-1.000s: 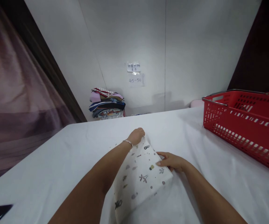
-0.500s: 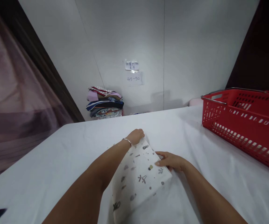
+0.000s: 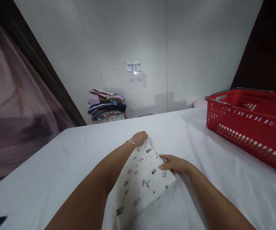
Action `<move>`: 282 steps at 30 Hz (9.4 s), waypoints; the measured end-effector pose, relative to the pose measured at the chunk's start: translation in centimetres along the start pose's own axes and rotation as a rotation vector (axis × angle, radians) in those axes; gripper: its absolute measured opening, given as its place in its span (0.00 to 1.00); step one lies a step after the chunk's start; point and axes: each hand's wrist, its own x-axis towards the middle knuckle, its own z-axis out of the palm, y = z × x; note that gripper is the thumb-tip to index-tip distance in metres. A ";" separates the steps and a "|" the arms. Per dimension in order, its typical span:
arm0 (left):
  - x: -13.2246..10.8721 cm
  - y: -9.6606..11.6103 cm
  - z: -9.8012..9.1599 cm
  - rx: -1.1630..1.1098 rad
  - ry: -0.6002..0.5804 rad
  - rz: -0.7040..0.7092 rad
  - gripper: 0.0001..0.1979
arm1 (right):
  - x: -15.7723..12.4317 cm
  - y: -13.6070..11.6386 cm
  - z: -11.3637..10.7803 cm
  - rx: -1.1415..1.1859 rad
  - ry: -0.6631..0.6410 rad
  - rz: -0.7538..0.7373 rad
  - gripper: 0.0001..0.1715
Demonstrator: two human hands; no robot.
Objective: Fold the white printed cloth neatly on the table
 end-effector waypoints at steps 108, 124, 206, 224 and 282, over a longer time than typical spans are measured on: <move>-1.7 4.3 3.7 -0.163 0.014 -0.524 0.33 | 0.1 0.6 0.4 0.008 0.016 -0.043 0.42; -2.5 7.2 3.8 -0.142 0.024 -0.615 0.42 | 0.2 0.8 0.3 0.014 0.033 -0.044 0.42; -8.9 6.0 2.9 -0.174 0.135 -0.514 0.38 | 1.0 0.7 8.2 -1.290 0.345 -0.166 0.41; -3.7 4.7 4.7 -0.168 0.126 -0.506 0.36 | 1.3 0.9 8.4 -1.278 0.360 -0.129 0.42; -14.6 2.4 3.4 -0.311 0.143 -0.742 0.31 | 12.1 -5.3 5.1 -1.324 0.394 0.024 0.44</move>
